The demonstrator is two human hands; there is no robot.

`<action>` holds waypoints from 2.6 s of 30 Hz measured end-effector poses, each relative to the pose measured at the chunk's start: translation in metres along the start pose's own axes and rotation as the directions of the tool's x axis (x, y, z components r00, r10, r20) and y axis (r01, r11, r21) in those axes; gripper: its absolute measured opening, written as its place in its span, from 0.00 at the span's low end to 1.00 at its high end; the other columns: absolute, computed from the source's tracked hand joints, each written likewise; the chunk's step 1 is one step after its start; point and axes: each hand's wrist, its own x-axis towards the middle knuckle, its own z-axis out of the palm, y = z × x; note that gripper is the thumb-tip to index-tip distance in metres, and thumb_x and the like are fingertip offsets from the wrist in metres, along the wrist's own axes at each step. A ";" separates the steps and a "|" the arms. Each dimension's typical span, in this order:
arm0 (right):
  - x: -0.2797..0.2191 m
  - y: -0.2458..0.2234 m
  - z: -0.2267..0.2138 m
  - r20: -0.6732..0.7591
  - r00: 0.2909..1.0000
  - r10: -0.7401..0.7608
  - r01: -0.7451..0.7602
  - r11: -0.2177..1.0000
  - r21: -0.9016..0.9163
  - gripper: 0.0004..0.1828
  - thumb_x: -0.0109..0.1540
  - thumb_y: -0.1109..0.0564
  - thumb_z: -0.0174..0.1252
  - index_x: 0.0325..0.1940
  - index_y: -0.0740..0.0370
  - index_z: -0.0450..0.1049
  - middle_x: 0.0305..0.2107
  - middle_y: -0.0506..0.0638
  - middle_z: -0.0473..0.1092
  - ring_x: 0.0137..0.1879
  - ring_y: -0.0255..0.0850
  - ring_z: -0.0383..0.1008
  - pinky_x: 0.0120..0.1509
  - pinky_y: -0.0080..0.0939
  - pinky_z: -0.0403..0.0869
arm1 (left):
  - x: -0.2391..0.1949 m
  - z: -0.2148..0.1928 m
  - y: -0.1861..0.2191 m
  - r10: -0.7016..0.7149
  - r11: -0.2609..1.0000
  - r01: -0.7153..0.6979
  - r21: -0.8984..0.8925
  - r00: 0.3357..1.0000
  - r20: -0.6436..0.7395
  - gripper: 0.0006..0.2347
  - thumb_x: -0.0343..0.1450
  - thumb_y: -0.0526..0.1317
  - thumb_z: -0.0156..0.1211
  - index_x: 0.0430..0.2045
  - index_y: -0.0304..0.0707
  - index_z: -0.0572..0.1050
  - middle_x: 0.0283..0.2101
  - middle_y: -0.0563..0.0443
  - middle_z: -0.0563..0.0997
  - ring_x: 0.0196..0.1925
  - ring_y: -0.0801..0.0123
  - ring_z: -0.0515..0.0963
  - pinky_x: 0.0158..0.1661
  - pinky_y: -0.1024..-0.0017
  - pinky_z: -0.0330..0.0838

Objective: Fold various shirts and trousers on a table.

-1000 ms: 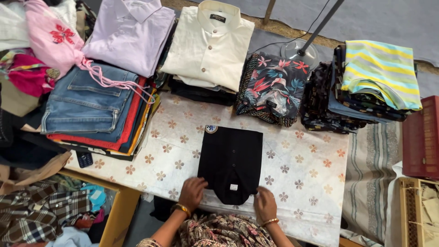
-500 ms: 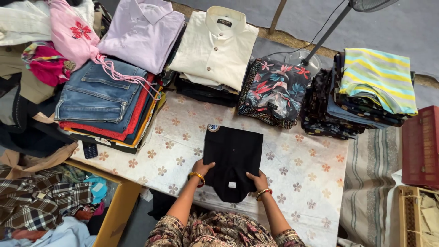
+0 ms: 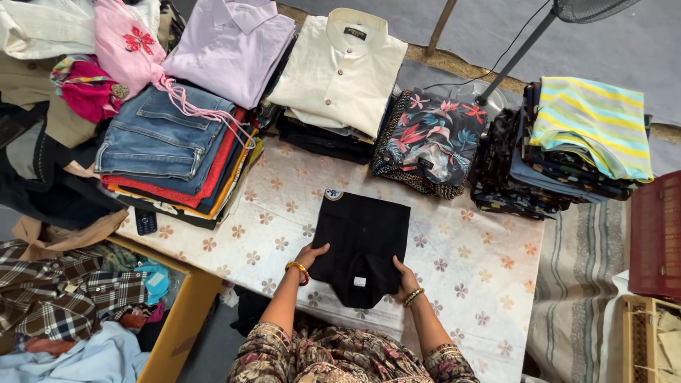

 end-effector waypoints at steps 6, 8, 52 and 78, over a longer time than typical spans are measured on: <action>0.027 0.020 -0.046 0.046 0.998 -0.032 0.033 0.999 -0.012 0.24 0.65 0.38 0.57 0.45 0.63 0.77 0.32 0.51 0.77 0.31 0.41 0.77 0.32 0.42 0.74 | 0.007 -0.006 -0.016 -0.017 1.000 0.017 0.004 1.000 0.020 0.30 0.67 0.52 0.70 0.61 0.34 0.71 0.57 0.50 0.81 0.58 0.67 0.80 0.58 0.68 0.71; 0.026 0.021 -0.041 0.017 0.999 -0.039 0.039 0.999 -0.023 0.21 0.65 0.40 0.58 0.43 0.62 0.77 0.30 0.51 0.76 0.29 0.41 0.77 0.30 0.41 0.74 | -0.008 -0.001 -0.005 -0.051 0.997 0.053 -0.048 0.997 0.052 0.30 0.67 0.52 0.68 0.61 0.34 0.71 0.56 0.47 0.81 0.57 0.63 0.81 0.57 0.65 0.73; -0.098 -0.322 0.082 -0.035 0.566 -0.824 0.778 0.547 -0.309 0.28 0.56 0.68 0.55 0.61 0.70 0.69 0.46 0.52 0.76 0.47 0.40 0.78 0.52 0.40 0.77 | 0.041 0.223 0.336 0.727 0.589 -0.807 -0.025 0.517 0.451 0.29 0.66 0.35 0.68 0.64 0.31 0.65 0.56 0.45 0.79 0.57 0.64 0.78 0.60 0.69 0.70; 0.010 -0.285 0.036 0.217 0.040 -0.975 0.246 -0.201 -0.948 0.30 0.66 0.49 0.60 0.71 0.55 0.66 0.64 0.53 0.68 0.70 0.52 0.65 0.74 0.56 0.64 | 0.118 0.229 0.227 0.916 0.123 -0.533 0.837 0.386 0.111 0.26 0.70 0.42 0.61 0.66 0.54 0.65 0.68 0.42 0.67 0.68 0.46 0.67 0.65 0.52 0.65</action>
